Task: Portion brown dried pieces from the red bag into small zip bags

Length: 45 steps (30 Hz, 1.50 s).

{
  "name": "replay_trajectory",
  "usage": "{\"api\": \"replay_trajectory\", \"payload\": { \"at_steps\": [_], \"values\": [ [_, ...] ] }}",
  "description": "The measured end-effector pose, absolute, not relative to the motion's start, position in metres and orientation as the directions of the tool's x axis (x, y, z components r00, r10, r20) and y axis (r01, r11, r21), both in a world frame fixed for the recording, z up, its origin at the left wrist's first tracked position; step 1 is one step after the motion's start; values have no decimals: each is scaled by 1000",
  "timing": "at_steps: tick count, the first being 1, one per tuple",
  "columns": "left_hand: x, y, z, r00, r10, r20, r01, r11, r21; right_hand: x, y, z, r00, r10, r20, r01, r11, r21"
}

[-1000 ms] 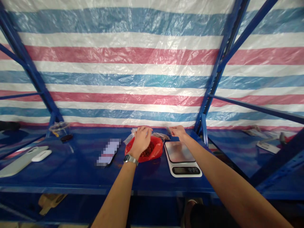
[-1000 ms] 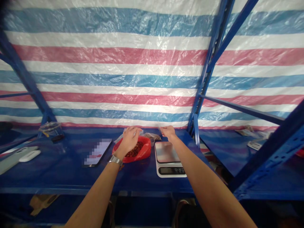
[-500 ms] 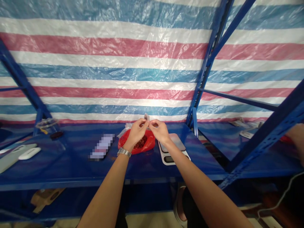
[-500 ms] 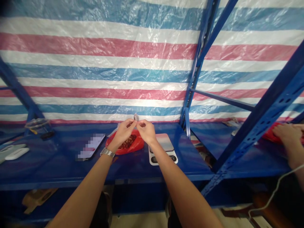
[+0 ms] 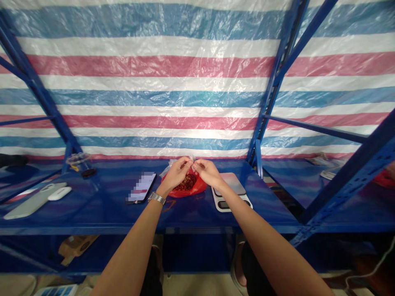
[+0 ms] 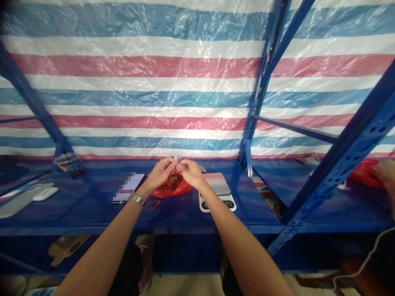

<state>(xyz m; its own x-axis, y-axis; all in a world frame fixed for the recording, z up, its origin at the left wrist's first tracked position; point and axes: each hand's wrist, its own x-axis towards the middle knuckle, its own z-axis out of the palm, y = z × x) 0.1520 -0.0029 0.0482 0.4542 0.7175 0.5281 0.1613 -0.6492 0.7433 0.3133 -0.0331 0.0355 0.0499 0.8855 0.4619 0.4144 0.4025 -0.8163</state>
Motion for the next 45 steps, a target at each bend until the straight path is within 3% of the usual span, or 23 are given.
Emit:
{"api": "replay_trajectory", "payload": {
  "at_steps": [6,13,21,26,29,33,36,40,45],
  "values": [
    [155,-9,44,478,700,530,287,-695,659,295,-30,28,222,883,413,570,226,-790],
    [162,-11,44,415,726,548,356,-684,637,288,-34,35,401,817,413,637,75,-767],
    [158,4,44,271,786,556,201,-611,765,300,-33,43,381,817,433,594,143,-792],
    [152,6,45,328,809,488,89,-540,837,296,-29,35,379,831,407,533,163,-830],
    [147,11,40,357,829,431,105,-494,863,294,-24,32,406,800,441,490,217,-844],
    [140,22,30,263,860,437,197,-491,848,293,-24,32,452,721,525,506,278,-816],
    [136,19,26,231,836,498,262,-547,795,292,-28,32,386,738,554,595,260,-761],
    [132,0,26,343,774,532,336,-630,700,287,-33,31,220,770,598,704,300,-644],
    [137,-12,19,355,760,544,539,-642,545,283,-36,35,104,779,619,730,363,-579]
  ]
}}
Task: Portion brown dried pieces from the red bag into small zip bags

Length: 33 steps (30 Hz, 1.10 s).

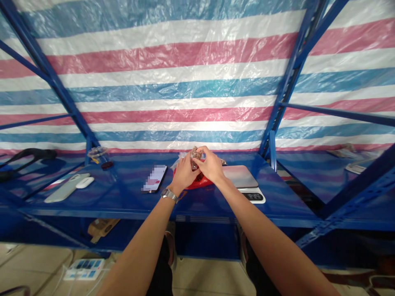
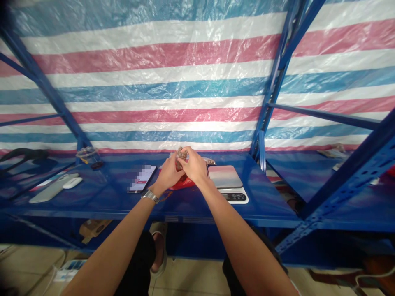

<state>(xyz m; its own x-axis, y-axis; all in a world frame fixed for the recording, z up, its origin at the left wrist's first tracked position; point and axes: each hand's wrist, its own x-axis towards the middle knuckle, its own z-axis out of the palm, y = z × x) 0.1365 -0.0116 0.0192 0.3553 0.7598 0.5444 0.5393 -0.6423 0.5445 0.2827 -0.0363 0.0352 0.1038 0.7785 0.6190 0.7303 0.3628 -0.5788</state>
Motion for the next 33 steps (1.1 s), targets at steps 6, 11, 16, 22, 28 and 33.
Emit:
{"api": "replay_trajectory", "payload": {
  "at_steps": [6,11,16,22,28,33],
  "values": [
    [143,-6,11,334,769,545,521,-632,573,286,-42,44,146,777,612,753,314,-578],
    [143,-5,9,386,760,522,531,-646,548,294,-42,43,141,783,606,758,308,-575],
    [137,-2,10,388,769,508,561,-634,532,301,-42,41,111,792,600,753,327,-571],
    [136,-4,18,383,746,544,560,-656,506,312,-31,38,227,747,624,678,339,-653],
    [139,-5,22,358,705,612,550,-689,472,357,-17,37,591,645,485,620,22,-784],
    [131,-4,22,353,720,597,617,-659,429,412,-29,21,750,559,353,579,-299,-758]
  ]
}}
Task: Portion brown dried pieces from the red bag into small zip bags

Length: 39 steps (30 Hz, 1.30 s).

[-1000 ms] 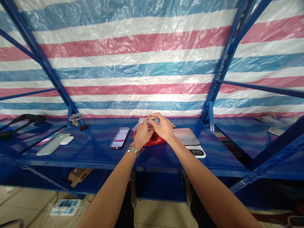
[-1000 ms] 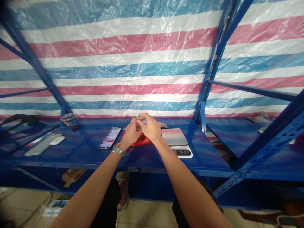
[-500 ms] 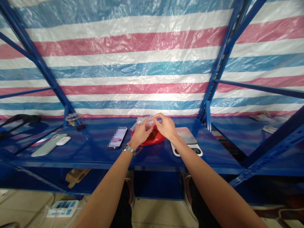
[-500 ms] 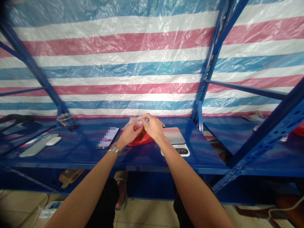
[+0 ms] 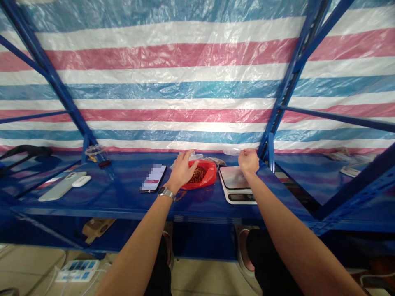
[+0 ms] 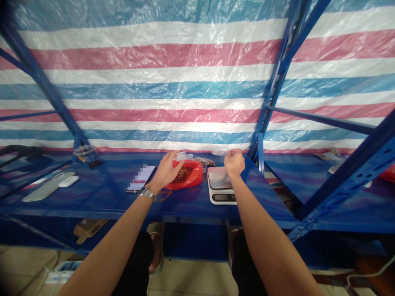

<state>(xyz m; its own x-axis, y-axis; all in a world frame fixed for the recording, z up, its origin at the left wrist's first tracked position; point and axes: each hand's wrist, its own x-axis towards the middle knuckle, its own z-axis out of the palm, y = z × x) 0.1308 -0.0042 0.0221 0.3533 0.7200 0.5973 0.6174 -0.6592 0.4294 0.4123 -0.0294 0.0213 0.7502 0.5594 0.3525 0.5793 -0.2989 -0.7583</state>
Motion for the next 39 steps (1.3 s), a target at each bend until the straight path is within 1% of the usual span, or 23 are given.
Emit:
{"api": "replay_trajectory", "payload": {
  "at_steps": [3,5,7,9,11,14,17,20,25,28,30,34,36,39],
  "values": [
    [127,-2,22,337,736,588,628,-641,442,428,-38,12,706,615,351,650,-366,-666],
    [126,-1,21,324,741,589,628,-634,452,426,-37,10,646,658,387,718,-354,-599],
    [127,-1,21,320,743,588,625,-632,459,415,-32,11,546,722,426,795,-285,-536],
    [128,-1,20,325,742,586,618,-636,462,399,-22,12,408,798,444,860,-173,-480],
    [129,-1,20,332,739,586,613,-641,462,382,-10,12,299,842,449,893,-80,-443],
    [129,0,20,333,740,584,608,-642,467,367,2,8,249,859,447,904,-40,-426],
    [128,2,22,327,743,584,599,-641,481,365,6,3,260,861,437,894,-44,-445],
    [128,3,23,306,747,591,579,-638,508,368,4,1,283,851,442,869,-33,-494],
    [135,-1,27,269,755,597,495,-641,587,373,3,17,390,791,471,764,7,-645],
    [148,-4,31,256,770,585,397,-636,662,366,-1,34,433,744,508,676,105,-730],
    [159,-5,34,249,780,575,311,-626,715,353,-9,42,391,744,541,625,217,-750],
    [178,-4,38,205,793,574,149,-604,783,322,-31,47,210,764,610,538,430,-725],
    [183,-3,38,175,803,570,95,-590,802,313,-39,46,170,760,627,509,478,-716],
    [186,-1,36,176,812,557,34,-570,821,312,-43,44,190,761,621,485,477,-733]
  ]
}}
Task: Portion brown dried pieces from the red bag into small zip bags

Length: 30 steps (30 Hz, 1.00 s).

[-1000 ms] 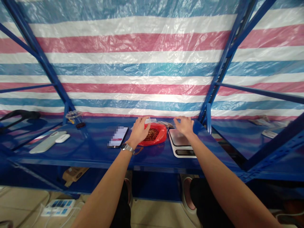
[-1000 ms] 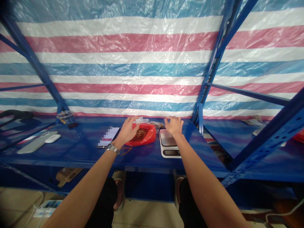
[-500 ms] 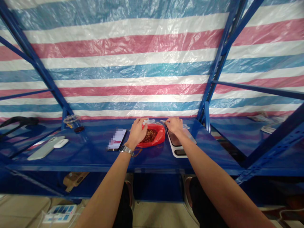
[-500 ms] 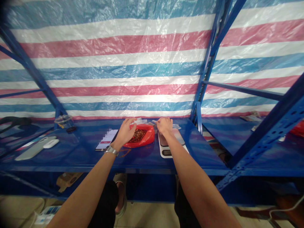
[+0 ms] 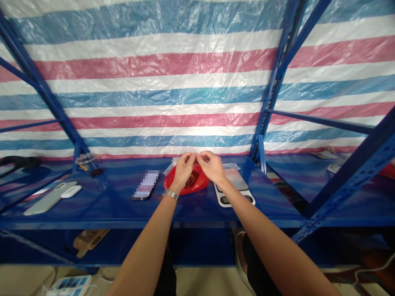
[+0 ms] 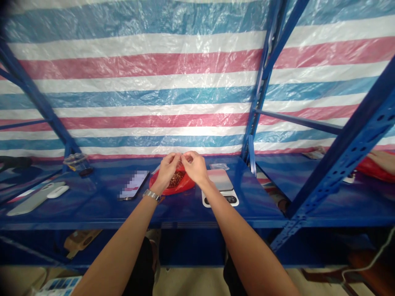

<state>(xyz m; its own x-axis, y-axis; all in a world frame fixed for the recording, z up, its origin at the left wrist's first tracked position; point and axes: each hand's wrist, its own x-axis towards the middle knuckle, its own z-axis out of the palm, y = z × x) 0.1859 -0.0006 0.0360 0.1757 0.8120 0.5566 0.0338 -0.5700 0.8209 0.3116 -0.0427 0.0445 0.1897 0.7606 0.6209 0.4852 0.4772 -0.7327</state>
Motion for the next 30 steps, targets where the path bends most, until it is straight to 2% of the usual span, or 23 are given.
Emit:
{"api": "replay_trajectory", "payload": {
  "at_steps": [5,11,14,17,25,30],
  "values": [
    [184,1,32,229,819,526,-17,-537,843,319,-41,43,203,781,590,471,451,-758],
    [173,-1,31,302,828,473,7,-498,867,326,-44,41,31,837,547,448,478,-756],
    [169,-2,33,341,813,472,46,-516,855,327,-45,39,3,862,507,484,443,-755],
    [165,-4,36,349,804,482,100,-543,834,321,-48,40,51,875,481,560,373,-740],
    [138,-17,33,291,808,511,285,-584,760,299,-52,54,252,836,487,737,161,-657],
    [105,-24,33,245,806,539,336,-592,733,285,-55,55,130,828,545,825,215,-523]
  ]
}}
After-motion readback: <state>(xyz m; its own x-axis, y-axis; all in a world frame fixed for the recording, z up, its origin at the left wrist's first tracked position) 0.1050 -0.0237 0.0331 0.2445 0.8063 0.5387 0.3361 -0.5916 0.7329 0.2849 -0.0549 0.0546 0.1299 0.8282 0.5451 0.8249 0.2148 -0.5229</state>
